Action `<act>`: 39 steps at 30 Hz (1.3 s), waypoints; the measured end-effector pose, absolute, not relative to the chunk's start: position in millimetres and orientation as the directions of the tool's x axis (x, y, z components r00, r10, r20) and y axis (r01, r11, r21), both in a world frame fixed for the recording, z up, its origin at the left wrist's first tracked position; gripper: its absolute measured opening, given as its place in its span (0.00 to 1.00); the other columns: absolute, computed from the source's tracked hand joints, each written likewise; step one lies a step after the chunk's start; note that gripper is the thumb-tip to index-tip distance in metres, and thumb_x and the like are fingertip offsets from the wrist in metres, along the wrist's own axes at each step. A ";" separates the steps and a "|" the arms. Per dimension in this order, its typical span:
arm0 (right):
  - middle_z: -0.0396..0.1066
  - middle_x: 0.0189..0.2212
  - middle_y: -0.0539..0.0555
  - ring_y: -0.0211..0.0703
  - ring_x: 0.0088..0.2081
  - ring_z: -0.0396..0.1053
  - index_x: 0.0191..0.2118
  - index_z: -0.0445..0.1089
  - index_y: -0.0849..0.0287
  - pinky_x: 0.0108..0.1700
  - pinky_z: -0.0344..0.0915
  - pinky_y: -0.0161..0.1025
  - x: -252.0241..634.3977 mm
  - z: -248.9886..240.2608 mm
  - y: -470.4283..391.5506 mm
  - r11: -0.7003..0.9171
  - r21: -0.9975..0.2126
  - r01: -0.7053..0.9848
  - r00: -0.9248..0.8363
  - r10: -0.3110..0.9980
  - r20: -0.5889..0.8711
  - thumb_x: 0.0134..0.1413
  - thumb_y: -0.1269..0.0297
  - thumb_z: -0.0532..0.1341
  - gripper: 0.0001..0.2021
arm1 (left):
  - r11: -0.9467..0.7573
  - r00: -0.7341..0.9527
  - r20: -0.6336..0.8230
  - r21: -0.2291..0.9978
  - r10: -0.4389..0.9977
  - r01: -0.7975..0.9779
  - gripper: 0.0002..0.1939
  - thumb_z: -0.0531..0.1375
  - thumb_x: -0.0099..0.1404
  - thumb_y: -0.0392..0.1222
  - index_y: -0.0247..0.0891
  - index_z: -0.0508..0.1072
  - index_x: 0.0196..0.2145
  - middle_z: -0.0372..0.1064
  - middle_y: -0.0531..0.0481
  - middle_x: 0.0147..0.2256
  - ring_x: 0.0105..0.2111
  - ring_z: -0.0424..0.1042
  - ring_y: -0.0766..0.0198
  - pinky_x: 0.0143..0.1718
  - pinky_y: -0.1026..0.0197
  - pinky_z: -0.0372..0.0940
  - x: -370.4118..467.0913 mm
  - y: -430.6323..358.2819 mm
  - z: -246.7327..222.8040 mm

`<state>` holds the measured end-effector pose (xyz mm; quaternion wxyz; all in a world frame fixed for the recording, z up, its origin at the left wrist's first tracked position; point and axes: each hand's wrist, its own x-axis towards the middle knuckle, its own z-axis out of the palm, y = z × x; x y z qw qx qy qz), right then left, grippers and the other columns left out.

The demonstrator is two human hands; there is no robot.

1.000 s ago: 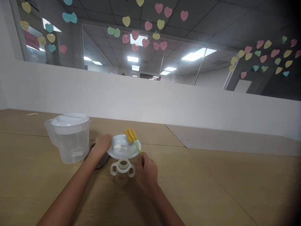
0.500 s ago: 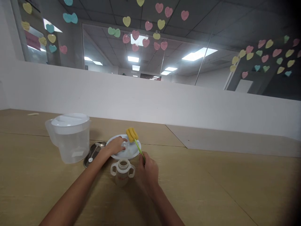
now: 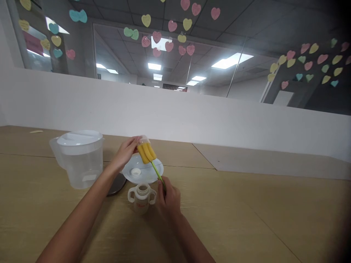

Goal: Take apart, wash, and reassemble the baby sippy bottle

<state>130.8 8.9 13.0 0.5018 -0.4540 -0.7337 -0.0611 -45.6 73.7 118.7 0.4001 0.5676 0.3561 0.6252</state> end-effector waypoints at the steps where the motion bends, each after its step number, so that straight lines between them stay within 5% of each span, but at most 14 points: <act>1: 0.59 0.15 0.46 0.32 0.16 0.56 0.35 0.66 0.63 0.22 0.50 0.30 131.0 13.1 8.3 0.596 -0.367 0.715 -0.091 0.599 0.796 0.61 0.63 0.45 0.14 | -0.381 0.033 0.387 0.917 0.922 -0.121 0.29 0.57 0.55 0.59 0.31 0.69 0.45 0.71 0.44 0.38 0.37 0.70 0.61 0.40 0.58 0.66 -42.6 68.6 121.6; 5: 0.58 0.15 0.46 0.32 0.15 0.55 0.33 0.64 0.62 0.21 0.50 0.29 130.5 17.4 5.0 0.624 -0.441 0.645 -0.064 0.619 0.783 0.62 0.62 0.44 0.15 | -0.451 0.102 0.462 0.886 0.881 -0.110 0.26 0.57 0.56 0.57 0.34 0.69 0.45 0.70 0.43 0.42 0.39 0.70 0.59 0.40 0.59 0.66 -35.4 48.7 132.5; 9: 0.62 0.16 0.46 0.32 0.15 0.58 0.33 0.64 0.61 0.20 0.50 0.29 130.0 18.3 5.2 0.596 -0.457 0.660 -0.029 0.629 0.777 0.63 0.62 0.43 0.16 | -0.565 0.206 0.529 0.801 0.823 0.197 0.24 0.60 0.54 0.52 0.39 0.66 0.46 0.70 0.46 0.42 0.36 0.71 0.60 0.36 0.59 0.66 -38.4 33.8 140.1; 13: 0.65 0.16 0.49 0.33 0.16 0.61 0.35 0.65 0.64 0.20 0.52 0.30 130.7 11.7 9.8 0.640 -0.203 0.742 -0.166 0.468 0.868 0.63 0.66 0.44 0.14 | -0.491 0.204 0.455 0.712 0.867 0.501 0.24 0.56 0.55 0.57 0.41 0.68 0.45 0.70 0.48 0.36 0.28 0.70 0.63 0.30 0.60 0.65 -53.1 30.7 143.1; 17: 0.70 0.20 0.53 0.35 0.19 0.66 0.39 0.66 0.66 0.23 0.57 0.30 130.6 8.7 11.4 0.658 -0.019 0.753 -0.236 0.297 0.925 0.62 0.68 0.47 0.12 | -0.442 0.246 0.368 0.776 0.897 0.449 0.25 0.50 0.59 0.60 0.38 0.71 0.39 0.71 0.48 0.32 0.27 0.71 0.63 0.29 0.61 0.66 -70.2 41.3 143.4; 19: 0.71 0.21 0.54 0.35 0.20 0.67 0.40 0.66 0.67 0.23 0.58 0.31 131.2 9.8 10.0 0.646 -0.022 0.763 -0.214 0.284 0.935 0.62 0.68 0.47 0.12 | -0.407 0.106 0.415 0.754 0.903 0.515 0.27 0.47 0.60 0.61 0.36 0.71 0.39 0.71 0.47 0.30 0.27 0.71 0.60 0.29 0.60 0.66 -77.9 49.8 141.4; 23: 0.72 0.22 0.54 0.35 0.20 0.67 0.40 0.66 0.67 0.24 0.58 0.31 134.6 13.2 8.1 0.589 -0.131 0.798 -0.130 0.381 0.915 0.63 0.67 0.45 0.14 | -0.108 -0.155 0.498 0.459 0.853 0.882 0.28 0.46 0.61 0.58 0.34 0.68 0.47 0.71 0.38 0.37 0.38 0.71 0.50 0.37 0.54 0.64 -92.8 68.0 127.6; 27: 0.72 0.22 0.54 0.35 0.21 0.68 0.40 0.67 0.65 0.24 0.57 0.31 137.9 14.6 12.1 0.530 -0.197 0.825 -0.094 0.473 0.876 0.64 0.65 0.43 0.16 | 0.120 -0.157 0.270 0.151 0.950 0.981 0.21 0.52 0.57 0.45 0.34 0.68 0.48 0.68 0.32 0.44 0.44 0.69 0.45 0.39 0.52 0.63 -101.4 83.8 102.6; 32: 0.70 0.19 0.51 0.36 0.18 0.66 0.39 0.67 0.64 0.22 0.53 0.32 139.4 14.8 17.6 0.454 -0.247 0.856 -0.065 0.568 0.820 0.65 0.62 0.42 0.19 | 0.119 -0.136 0.151 0.119 0.979 0.986 0.18 0.56 0.49 0.32 0.33 0.73 0.39 0.70 0.31 0.42 0.43 0.69 0.43 0.38 0.51 0.63 -100.1 99.2 75.3; 39: 0.69 0.19 0.51 0.35 0.19 0.65 0.39 0.67 0.65 0.22 0.50 0.32 139.2 11.5 18.8 0.448 -0.179 0.876 -0.129 0.575 0.808 0.65 0.62 0.40 0.20 | 0.103 -0.118 0.080 0.168 0.990 0.980 0.12 0.59 0.44 0.30 0.34 0.75 0.30 0.73 0.30 0.38 0.40 0.71 0.42 0.35 0.51 0.65 -101.7 104.9 59.7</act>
